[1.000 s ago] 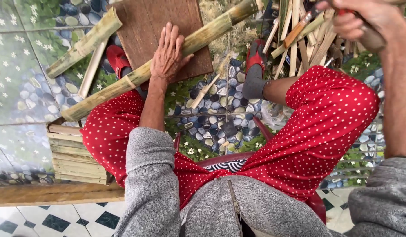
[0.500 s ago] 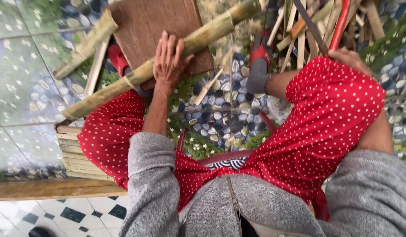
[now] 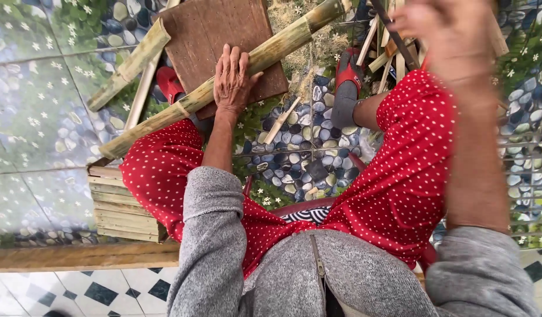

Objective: A person is sitting on the floor and using a hand saw to cut a bamboo stalk into smaller pieces.

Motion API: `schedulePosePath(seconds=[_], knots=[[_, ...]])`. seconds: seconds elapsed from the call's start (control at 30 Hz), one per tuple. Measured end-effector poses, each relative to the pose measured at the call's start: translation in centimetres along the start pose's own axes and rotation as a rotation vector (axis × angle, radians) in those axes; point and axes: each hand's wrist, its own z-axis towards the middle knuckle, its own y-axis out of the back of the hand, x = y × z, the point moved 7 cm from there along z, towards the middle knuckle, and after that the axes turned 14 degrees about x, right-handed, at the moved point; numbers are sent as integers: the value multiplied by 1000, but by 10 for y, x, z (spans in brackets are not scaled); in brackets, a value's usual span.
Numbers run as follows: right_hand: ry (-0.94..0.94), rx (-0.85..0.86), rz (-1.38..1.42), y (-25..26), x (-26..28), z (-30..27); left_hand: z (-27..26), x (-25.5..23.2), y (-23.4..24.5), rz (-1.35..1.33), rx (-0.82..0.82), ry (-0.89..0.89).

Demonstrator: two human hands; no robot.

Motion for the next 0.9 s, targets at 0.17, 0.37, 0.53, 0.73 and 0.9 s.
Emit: schedulePosePath(seconds=[0.17,0.37,0.53,0.73,0.9], knots=[[-117,245,-143,-149,10,47,3,-3,5,-26,89,-9],[-289,604,-491,-233,-32,50,6,-4,6,119,152,-82],[-209,499,-728,-253,-34,67,16,16,-11,-176,313,-63],[-278,649,-1037,-270,-36,90,17,14,7,-335,219,-44],[-269,537,-1071,-277,-32,98,21,28,-5,-458,195,-8]])
